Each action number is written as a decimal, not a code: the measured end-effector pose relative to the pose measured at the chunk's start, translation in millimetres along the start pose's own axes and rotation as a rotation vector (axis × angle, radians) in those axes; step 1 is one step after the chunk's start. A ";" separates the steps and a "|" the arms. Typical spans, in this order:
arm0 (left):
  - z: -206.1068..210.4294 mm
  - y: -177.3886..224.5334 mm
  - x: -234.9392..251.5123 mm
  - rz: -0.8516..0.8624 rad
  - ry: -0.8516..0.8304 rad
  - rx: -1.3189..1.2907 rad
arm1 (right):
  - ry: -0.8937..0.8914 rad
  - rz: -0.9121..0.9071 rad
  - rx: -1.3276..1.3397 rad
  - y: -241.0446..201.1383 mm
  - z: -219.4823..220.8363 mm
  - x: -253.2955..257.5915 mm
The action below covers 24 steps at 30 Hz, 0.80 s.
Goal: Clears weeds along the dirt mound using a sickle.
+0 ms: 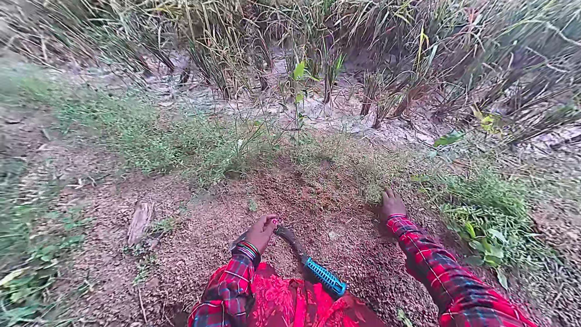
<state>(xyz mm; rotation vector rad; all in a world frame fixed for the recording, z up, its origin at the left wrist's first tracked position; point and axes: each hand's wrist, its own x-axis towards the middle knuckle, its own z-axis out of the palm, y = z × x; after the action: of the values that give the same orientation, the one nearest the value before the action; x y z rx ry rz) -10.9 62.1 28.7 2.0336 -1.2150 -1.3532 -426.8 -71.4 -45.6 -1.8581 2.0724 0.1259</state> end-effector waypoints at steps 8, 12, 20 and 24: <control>2.7 -6.0 0.0 0.028 0.040 -0.005 | -0.232 0.310 -0.070 -18.4 -27.0 31.0; 1.7 -5.4 5.1 -0.002 -0.004 0.057 | -0.302 0.155 0.232 -30.0 -38.6 15.5; -0.1 -6.6 7.6 -0.018 -0.034 0.106 | -0.037 0.089 0.281 -60.9 -52.9 37.4; 0.6 -10.6 5.5 -0.012 -0.028 0.071 | 0.015 0.172 0.023 -6.9 -26.0 74.6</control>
<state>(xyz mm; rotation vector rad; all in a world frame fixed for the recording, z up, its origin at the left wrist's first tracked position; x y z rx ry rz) -6.0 63.3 17.9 2.0805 -1.2818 -1.3663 -430.9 -150.6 -43.8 -1.6706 2.2318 0.1309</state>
